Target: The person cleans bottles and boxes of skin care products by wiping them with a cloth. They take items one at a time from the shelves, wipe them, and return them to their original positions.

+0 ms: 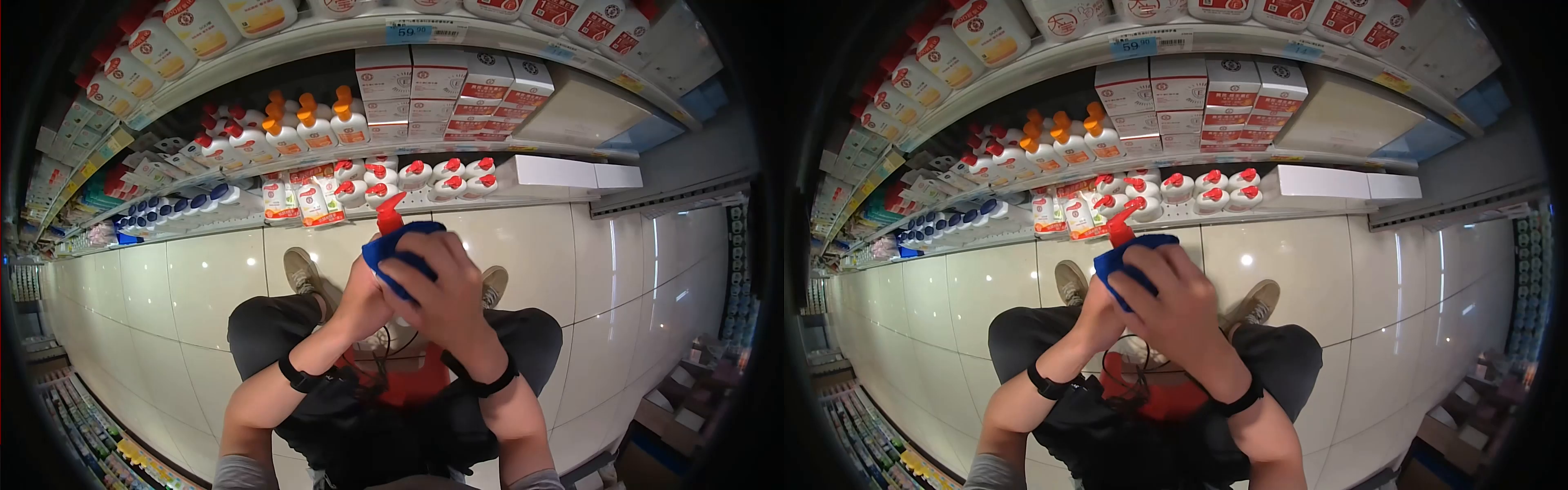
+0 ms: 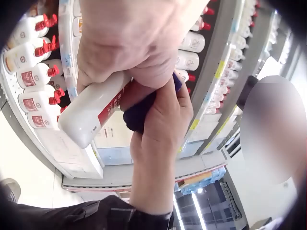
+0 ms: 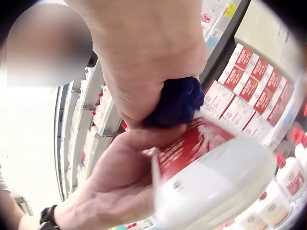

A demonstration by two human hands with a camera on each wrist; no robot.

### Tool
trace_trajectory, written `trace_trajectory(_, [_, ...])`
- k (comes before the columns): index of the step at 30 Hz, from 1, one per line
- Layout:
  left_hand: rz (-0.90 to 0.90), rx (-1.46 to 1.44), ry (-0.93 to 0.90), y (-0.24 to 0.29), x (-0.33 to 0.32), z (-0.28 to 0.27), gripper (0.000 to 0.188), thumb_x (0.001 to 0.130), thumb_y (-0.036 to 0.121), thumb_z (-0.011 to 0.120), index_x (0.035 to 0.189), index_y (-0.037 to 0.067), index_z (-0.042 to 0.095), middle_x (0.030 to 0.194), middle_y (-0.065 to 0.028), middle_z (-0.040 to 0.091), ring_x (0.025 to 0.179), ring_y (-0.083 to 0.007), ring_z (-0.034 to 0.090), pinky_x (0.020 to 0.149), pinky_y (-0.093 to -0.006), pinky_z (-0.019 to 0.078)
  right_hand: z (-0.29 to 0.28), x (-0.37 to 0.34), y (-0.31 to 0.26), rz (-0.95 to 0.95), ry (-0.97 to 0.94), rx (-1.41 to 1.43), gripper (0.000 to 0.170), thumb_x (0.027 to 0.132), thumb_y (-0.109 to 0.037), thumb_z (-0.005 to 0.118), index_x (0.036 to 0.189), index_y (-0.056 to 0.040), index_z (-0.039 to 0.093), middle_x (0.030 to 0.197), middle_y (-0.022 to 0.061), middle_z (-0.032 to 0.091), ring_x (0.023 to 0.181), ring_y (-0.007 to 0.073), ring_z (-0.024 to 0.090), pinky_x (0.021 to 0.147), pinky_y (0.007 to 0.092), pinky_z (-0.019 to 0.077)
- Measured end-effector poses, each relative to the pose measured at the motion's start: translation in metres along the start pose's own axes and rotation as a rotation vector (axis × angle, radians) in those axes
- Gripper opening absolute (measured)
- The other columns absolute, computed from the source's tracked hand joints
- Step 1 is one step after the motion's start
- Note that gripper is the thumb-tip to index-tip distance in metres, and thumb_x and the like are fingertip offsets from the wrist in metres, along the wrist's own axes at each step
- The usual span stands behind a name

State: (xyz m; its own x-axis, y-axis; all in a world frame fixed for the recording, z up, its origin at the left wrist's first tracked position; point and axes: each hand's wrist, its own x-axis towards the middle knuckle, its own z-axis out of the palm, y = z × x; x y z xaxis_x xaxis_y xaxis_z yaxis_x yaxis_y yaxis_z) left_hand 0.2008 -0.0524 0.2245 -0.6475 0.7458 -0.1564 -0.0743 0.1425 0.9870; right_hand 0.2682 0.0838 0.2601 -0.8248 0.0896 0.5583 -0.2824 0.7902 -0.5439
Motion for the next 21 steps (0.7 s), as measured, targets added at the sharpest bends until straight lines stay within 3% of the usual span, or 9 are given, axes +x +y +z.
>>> trace_trajectory(4, [-0.100, -0.201, 0.115, 0.011, -0.011, 0.001, 0.069, 0.080, -0.007, 0.078, 0.141, 0.005, 0.049, 0.127, -0.0071, 0.065, 0.116, -0.0177, 0.064, 0.101, -0.0353, 0.0528, 0.003, 0.002, 0.025, 0.240, 0.176, 0.026, 0.029, 0.072, -0.010, 0.081, 0.100, -0.0116, 0.073, 0.110, 0.0056, 0.065, 0.091, 0.0306, 0.064, 0.076, 0.0408, 0.0572])
trace_trajectory(8, [-0.137, -0.508, 0.178, 0.008, -0.013, -0.005, 0.062, 0.081, -0.006, 0.076, 0.138, 0.005, 0.052, 0.122, -0.0076, 0.066, 0.114, -0.0177, 0.065, 0.101, -0.0355, 0.0527, 0.000, 0.002, -0.009, -0.001, 0.023, 0.062, 0.027, 0.077, -0.003, 0.080, 0.103, -0.0045, 0.071, 0.109, 0.0092, 0.064, 0.095, 0.0332, 0.064, 0.078, 0.0414, 0.0551])
trace_trajectory(9, [-0.142, -0.507, 0.175, 0.007, -0.016, -0.008, 0.062, 0.081, -0.006, 0.076, 0.138, 0.005, 0.052, 0.122, -0.0076, 0.066, 0.114, -0.0177, 0.065, 0.101, -0.0355, 0.0527, 0.001, 0.000, -0.007, 0.005, 0.023, 0.062, 0.027, 0.077, -0.003, 0.080, 0.103, -0.0045, 0.071, 0.109, 0.0092, 0.064, 0.095, 0.0332, 0.064, 0.078, 0.0414, 0.0551])
trace_trajectory(11, [-0.073, -0.600, 0.156, 0.006, -0.019, -0.011, 0.055, 0.085, -0.002, 0.072, 0.137, 0.004, 0.054, 0.121, -0.0098, 0.066, 0.111, -0.0196, 0.067, 0.099, -0.0360, 0.0544, 0.005, 0.000, 0.006, 0.201, 0.163, 0.171, 0.025, 0.080, -0.003, 0.079, 0.104, -0.0033, 0.070, 0.112, 0.0099, 0.065, 0.095, 0.0322, 0.065, 0.081, 0.0394, 0.0553])
trace_trajectory(12, [-0.066, -0.670, 0.192, 0.004, -0.020, -0.010, 0.053, 0.088, 0.006, 0.075, 0.137, 0.002, 0.053, 0.120, -0.0121, 0.067, 0.110, -0.0222, 0.068, 0.097, -0.0379, 0.0561, 0.005, -0.003, 0.013, 0.305, 0.142, 0.254, 0.023, 0.083, -0.002, 0.078, 0.105, -0.0015, 0.070, 0.112, 0.0110, 0.065, 0.095, 0.0314, 0.066, 0.083, 0.0384, 0.0551])
trace_trajectory(15, [-0.012, -0.834, 0.302, 0.007, -0.014, -0.019, 0.050, 0.094, 0.015, 0.075, 0.137, 0.001, 0.053, 0.120, -0.0134, 0.067, 0.109, -0.0232, 0.070, 0.094, -0.0398, 0.0589, 0.009, -0.009, 0.010, 0.331, 0.155, 0.398, 0.022, 0.085, -0.001, 0.077, 0.106, -0.0009, 0.070, 0.110, 0.0113, 0.066, 0.096, 0.0314, 0.067, 0.083, 0.0389, 0.0549])
trace_trajectory(17, [0.029, -0.809, 0.390, 0.004, -0.007, -0.027, 0.048, 0.106, 0.038, 0.061, 0.136, 0.001, 0.052, 0.117, -0.0147, 0.069, 0.102, -0.0248, 0.073, 0.086, -0.0403, 0.0637, 0.006, -0.013, 0.003, 0.328, 0.115, 0.397, 0.025, 0.083, -0.004, 0.079, 0.106, -0.0026, 0.071, 0.109, 0.0114, 0.067, 0.095, 0.0320, 0.067, 0.082, 0.0398, 0.0559])
trace_trajectory(21, [-0.032, -0.915, 0.497, 0.002, 0.006, -0.036, 0.049, 0.106, 0.048, 0.058, 0.129, 0.006, 0.056, 0.103, -0.0097, 0.072, 0.088, -0.0199, 0.075, 0.077, -0.0372, 0.0650, -0.006, -0.014, -0.010, 0.108, 0.023, 0.230, 0.030, 0.074, -0.009, 0.083, 0.102, -0.0061, 0.072, 0.107, 0.0127, 0.066, 0.093, 0.0315, 0.068, 0.077, 0.0402, 0.0566])
